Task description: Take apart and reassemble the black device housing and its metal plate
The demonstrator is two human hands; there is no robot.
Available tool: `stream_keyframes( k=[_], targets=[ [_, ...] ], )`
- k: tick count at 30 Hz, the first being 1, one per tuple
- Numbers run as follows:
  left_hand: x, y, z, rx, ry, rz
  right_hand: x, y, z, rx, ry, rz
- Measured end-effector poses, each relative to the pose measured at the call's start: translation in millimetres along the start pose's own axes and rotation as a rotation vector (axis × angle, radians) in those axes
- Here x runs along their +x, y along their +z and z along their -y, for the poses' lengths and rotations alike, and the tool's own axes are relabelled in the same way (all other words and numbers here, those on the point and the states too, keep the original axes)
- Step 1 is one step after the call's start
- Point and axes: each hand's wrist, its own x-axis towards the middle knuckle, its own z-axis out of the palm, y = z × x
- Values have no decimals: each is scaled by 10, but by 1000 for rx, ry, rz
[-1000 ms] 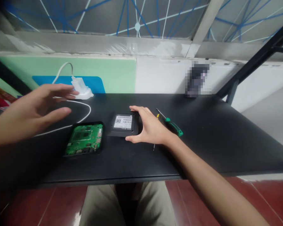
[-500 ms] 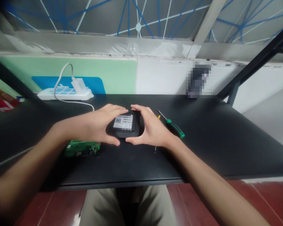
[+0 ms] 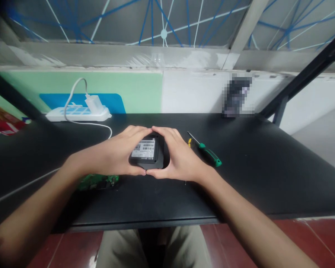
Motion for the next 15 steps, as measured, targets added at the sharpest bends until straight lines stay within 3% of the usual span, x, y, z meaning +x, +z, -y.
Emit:
stream_keyframes(
  k=[7,15],
  targets=[
    [-39,45,121,-231,-87,-75,-28,42,-48,165,124,41],
    [-30,80,134,-442,-12,-180,104,215,-182,255,164,156]
  ],
)
